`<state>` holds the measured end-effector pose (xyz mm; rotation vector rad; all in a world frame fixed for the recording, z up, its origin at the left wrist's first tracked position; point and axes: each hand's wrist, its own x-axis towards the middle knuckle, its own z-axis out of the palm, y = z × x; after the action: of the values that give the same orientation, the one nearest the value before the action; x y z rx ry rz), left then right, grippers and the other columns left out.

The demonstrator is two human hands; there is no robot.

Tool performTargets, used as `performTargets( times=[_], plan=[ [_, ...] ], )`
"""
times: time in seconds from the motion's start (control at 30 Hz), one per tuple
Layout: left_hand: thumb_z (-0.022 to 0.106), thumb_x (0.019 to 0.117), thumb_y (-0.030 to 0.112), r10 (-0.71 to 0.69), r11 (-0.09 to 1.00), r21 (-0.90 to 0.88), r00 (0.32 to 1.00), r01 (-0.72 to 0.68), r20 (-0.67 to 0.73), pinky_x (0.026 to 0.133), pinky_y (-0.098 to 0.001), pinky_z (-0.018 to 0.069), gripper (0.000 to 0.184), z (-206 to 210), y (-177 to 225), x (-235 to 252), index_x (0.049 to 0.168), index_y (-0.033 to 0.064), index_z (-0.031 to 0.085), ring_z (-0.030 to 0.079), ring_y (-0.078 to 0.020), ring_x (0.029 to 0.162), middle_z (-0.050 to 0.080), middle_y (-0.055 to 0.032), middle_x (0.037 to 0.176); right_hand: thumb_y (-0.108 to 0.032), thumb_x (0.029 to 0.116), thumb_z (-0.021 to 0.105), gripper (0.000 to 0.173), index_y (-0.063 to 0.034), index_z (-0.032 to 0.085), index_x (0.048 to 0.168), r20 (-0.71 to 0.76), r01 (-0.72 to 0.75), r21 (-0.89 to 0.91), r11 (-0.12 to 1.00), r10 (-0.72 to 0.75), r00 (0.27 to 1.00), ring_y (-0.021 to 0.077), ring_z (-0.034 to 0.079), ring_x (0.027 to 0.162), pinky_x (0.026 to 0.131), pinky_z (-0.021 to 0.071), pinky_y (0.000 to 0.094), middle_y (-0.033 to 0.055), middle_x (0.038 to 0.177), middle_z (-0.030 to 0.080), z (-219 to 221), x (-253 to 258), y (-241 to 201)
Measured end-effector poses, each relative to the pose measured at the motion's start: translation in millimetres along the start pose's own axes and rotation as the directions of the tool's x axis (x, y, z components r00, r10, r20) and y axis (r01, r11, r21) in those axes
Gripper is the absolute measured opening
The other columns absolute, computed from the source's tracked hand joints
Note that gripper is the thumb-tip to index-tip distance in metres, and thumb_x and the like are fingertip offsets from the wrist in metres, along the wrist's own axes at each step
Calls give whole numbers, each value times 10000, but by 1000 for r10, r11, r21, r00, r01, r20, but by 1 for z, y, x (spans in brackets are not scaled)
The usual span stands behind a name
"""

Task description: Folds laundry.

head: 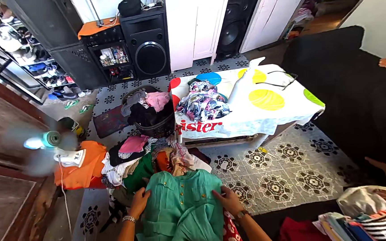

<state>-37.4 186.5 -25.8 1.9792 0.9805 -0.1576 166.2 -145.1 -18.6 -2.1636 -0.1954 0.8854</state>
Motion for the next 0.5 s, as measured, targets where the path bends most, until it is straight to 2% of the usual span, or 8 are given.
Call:
performTargets(
  times=[0.07, 0.13, 0.17, 0.23, 0.3, 0.43, 0.47, 0.5],
  plan=[
    [535, 1064, 203, 84, 992, -82, 992, -92, -97, 970, -536, 487, 342, -4, 24, 0, 1147, -115, 630, 638, -367, 1040, 653, -287, 1079, -188, 1023, 626, 349, 105, 624, 1214, 25, 72, 106, 992, -75, 997, 367, 667, 1065, 980, 509, 528, 279, 1138, 672, -5, 1, -20],
    [492, 1073, 154, 146, 914, -344, 966, -215, -214, 965, -451, 509, 323, -22, 51, -13, 1219, -116, 594, 636, -269, 1049, 656, -237, 1120, -98, 1050, 534, 251, 86, 585, 1213, -9, 173, 401, 900, -186, 983, 210, 668, 952, 880, 565, 396, 172, 1059, 665, -20, -10, -49],
    [455, 1078, 151, 171, 820, -497, 951, -282, -258, 929, -379, 546, 321, -36, 65, -24, 1263, -86, 569, 653, -182, 1017, 669, -159, 1111, -81, 1055, 487, 193, 46, 573, 1172, -47, 244, 545, 803, -261, 964, 145, 671, 889, 824, 583, 350, 98, 991, 667, -31, -17, -64],
    [385, 1086, 174, 185, 542, -745, 920, -389, -346, 772, -279, 620, 247, -65, 91, -47, 1209, 61, 568, 717, -65, 867, 736, 20, 967, -94, 1045, 425, 165, -88, 576, 1111, -133, 375, 744, 554, -427, 894, 81, 703, 881, 828, 605, 308, -21, 959, 722, -57, -29, -92],
    [352, 1093, 177, 220, 388, -797, 886, -464, -408, 792, -285, 630, 258, -92, 100, -56, 1214, 101, 567, 728, -69, 893, 748, 42, 985, -107, 1056, 387, 206, -137, 578, 1129, -208, 445, 788, 426, -496, 843, 81, 721, 907, 854, 611, 307, -43, 985, 747, -80, -32, -113],
    [376, 1080, 131, 281, 316, -756, 817, -574, -503, 830, -290, 616, 246, -118, 99, -59, 1075, 123, 622, 727, -84, 908, 753, 15, 978, -90, 1077, 337, 228, -146, 558, 1079, -383, 587, 720, 370, -493, 781, 56, 709, 847, 806, 603, 264, -54, 915, 725, -112, -33, -149],
    [424, 1068, 137, 304, 343, -728, 804, -593, -511, 831, -279, 612, 228, -119, 97, -63, 1036, 137, 650, 724, -73, 899, 756, 23, 964, -118, 1078, 347, 228, -179, 567, 1071, -416, 625, 703, 338, -517, 748, 41, 702, 850, 799, 597, 248, -70, 920, 724, -115, -38, -156],
    [456, 1054, 139, 316, 448, -659, 796, -604, -516, 815, -260, 607, 204, -119, 94, -67, 999, 136, 653, 713, -54, 866, 744, 40, 928, -140, 1081, 363, 224, -205, 577, 1084, -445, 659, 686, 308, -540, 715, 37, 704, 869, 805, 599, 247, -80, 940, 729, -116, -44, -162]
  ],
)
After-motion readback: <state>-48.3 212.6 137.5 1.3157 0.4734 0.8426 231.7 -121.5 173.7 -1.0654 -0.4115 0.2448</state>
